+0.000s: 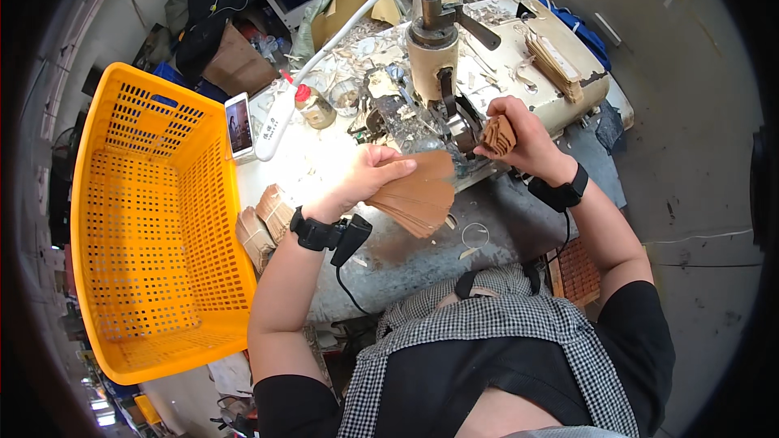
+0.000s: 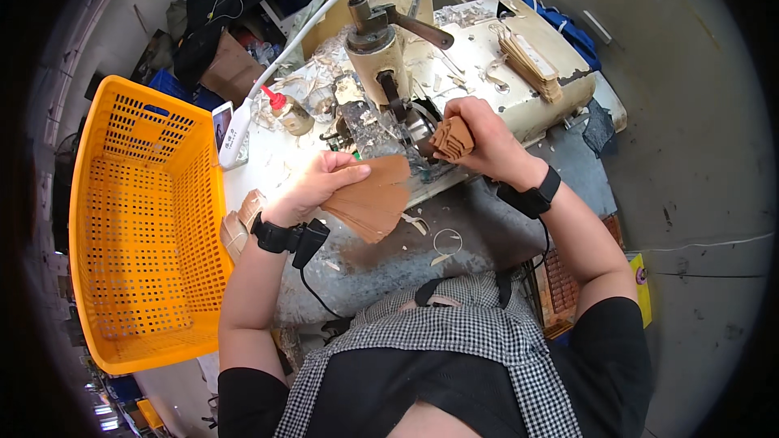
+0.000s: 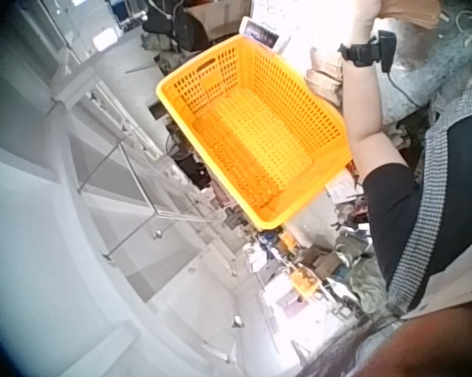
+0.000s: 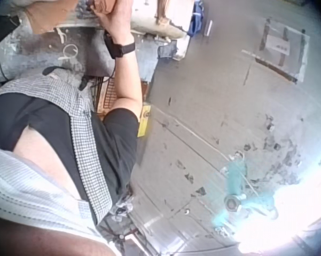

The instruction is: Skiving the edges of leather pieces using an industrial skiving machine.

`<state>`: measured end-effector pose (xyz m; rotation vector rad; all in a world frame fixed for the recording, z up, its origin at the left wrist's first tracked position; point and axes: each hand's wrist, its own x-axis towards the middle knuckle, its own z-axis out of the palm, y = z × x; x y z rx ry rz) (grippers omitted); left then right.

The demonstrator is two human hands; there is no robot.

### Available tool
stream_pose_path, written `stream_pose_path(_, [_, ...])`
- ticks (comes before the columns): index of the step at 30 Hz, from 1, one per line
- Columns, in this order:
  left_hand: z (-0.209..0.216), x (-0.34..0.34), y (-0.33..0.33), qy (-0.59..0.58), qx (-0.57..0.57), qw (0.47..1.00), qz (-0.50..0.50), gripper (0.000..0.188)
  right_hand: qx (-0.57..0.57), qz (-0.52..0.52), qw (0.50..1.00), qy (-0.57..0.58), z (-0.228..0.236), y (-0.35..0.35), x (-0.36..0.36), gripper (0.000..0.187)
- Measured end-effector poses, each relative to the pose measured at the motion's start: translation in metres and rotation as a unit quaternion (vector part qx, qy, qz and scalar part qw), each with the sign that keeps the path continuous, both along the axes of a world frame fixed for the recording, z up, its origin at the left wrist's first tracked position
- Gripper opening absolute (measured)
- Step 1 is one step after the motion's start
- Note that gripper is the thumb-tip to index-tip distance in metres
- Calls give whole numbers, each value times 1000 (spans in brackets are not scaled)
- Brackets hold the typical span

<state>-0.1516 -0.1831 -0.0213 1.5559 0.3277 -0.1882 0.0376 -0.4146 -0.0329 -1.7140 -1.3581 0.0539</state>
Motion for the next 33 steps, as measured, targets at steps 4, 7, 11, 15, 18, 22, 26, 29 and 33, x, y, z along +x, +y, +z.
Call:
stream_pose_path(4, [7, 12, -7, 73, 126, 989, 34, 24, -18, 42, 996, -71, 5, 4, 2, 46])
stream_pose_path(7, [9, 21, -16, 84, 197, 976, 34, 30, -5, 70, 989, -130, 8, 12, -1, 46])
stream_pose_path(11, [9, 11, -12, 18, 71, 997, 0, 24, -28, 58, 984, -166, 9, 8, 2, 44])
stream_pose_path(15, [-4, 5, 2, 2, 31, 999, 9, 23, 10, 18, 998, -63, -2, 1, 4, 42])
stream_pose_path(18, [0, 12, 0, 36, 107, 993, 41, 29, -1, 20, 997, -72, 1, 3, 1, 44])
stream_pose_path(22, [5, 21, -15, 57, 211, 976, 22, 34, 7, 50, 992, -115, 6, 9, -1, 47])
stream_pose_path(26, [9, 12, -13, 14, 106, 994, -30, 27, -33, 69, 983, -168, 4, 8, 6, 49])
stream_pose_path(29, [4, 6, -3, 27, 56, 998, -28, 26, -32, 29, 996, -75, -4, 0, 6, 49])
stream_pose_path(33, [5, 12, -3, 59, 62, 996, 30, 24, 8, 27, 999, -38, 0, 3, -1, 48])
